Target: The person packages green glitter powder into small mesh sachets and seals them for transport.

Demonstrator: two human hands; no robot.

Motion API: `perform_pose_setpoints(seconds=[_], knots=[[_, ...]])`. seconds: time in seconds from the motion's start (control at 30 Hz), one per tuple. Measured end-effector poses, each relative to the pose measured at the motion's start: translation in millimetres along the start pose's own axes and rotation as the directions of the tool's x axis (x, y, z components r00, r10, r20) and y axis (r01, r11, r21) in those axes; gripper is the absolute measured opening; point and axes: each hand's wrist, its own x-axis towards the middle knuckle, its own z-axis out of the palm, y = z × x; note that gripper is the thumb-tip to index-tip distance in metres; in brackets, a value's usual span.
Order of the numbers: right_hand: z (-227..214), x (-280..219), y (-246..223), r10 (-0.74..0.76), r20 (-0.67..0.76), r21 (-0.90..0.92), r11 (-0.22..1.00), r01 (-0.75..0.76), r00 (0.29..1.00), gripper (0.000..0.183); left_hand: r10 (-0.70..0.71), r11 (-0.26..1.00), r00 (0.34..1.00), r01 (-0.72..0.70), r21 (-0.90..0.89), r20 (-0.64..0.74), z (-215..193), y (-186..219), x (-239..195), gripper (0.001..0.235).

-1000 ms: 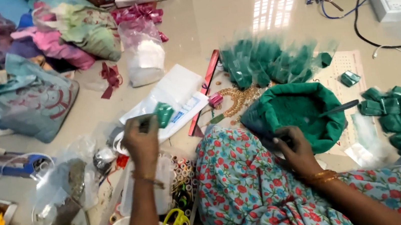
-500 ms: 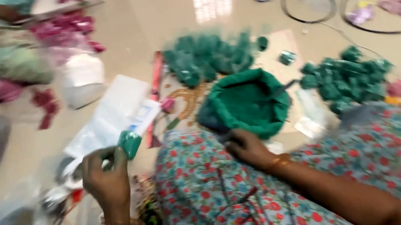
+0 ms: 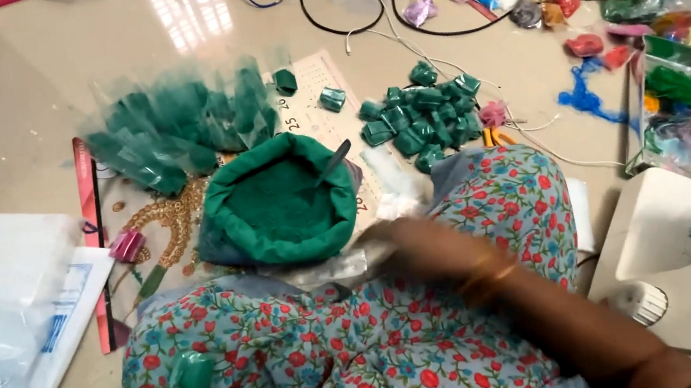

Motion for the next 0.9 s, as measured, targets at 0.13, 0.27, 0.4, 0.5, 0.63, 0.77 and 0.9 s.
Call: perform_pose_setpoints(seconds=[0.13,0.27,0.4,0.5,0.63,0.77,0.9], knots=[[-92.4,-59.7,136.2,0.082,-0.411,-0.127,0.981,-0.146,0.908,0.053,-0.236,0.972,0.971,0.235,-0.021,-0.030,-0.2,22.7,5.5,0.017],[-122.1,-93.1,203.8,0.478,-0.730,0.121,0.793,-0.597,0.488,0.040,-0.167,0.986,0.984,0.167,-0.003,-0.058,5.9,21.0,6.1,0.019],[-84.3,-115.1,333.5,0.496,-0.736,0.111,0.759,-0.641,0.461,0.041,-0.445,0.890,0.889,0.426,-0.161,-0.109,27.6,10.1,-27.5,0.021],[-49.4,-153.8,438.4,0.439,-0.751,0.056,0.787,-0.614,0.493,0.040,-0.457,0.882,0.884,0.434,-0.186,-0.104,25.0,8.7,-26.3,0.021],[-17.1,-190.3,485.4,0.368,-0.767,-0.006,0.814,-0.580,0.525,0.038,-0.240,0.970,0.966,0.235,-0.065,-0.098,5.8,23.1,14.2,0.019],[-10.2,-184.7,505.7,0.272,-0.769,-0.093,0.848,-0.522,0.578,0.036,-0.094,0.993,0.990,0.100,0.059,-0.103,-7.4,51.6,39.8,0.016],[-14.3,-127.7,620.7,0.154,-0.757,-0.180,0.885,-0.429,0.636,0.034,-0.340,0.938,0.938,0.333,-0.099,-0.067,-17.6,75.1,70.8,0.016]])
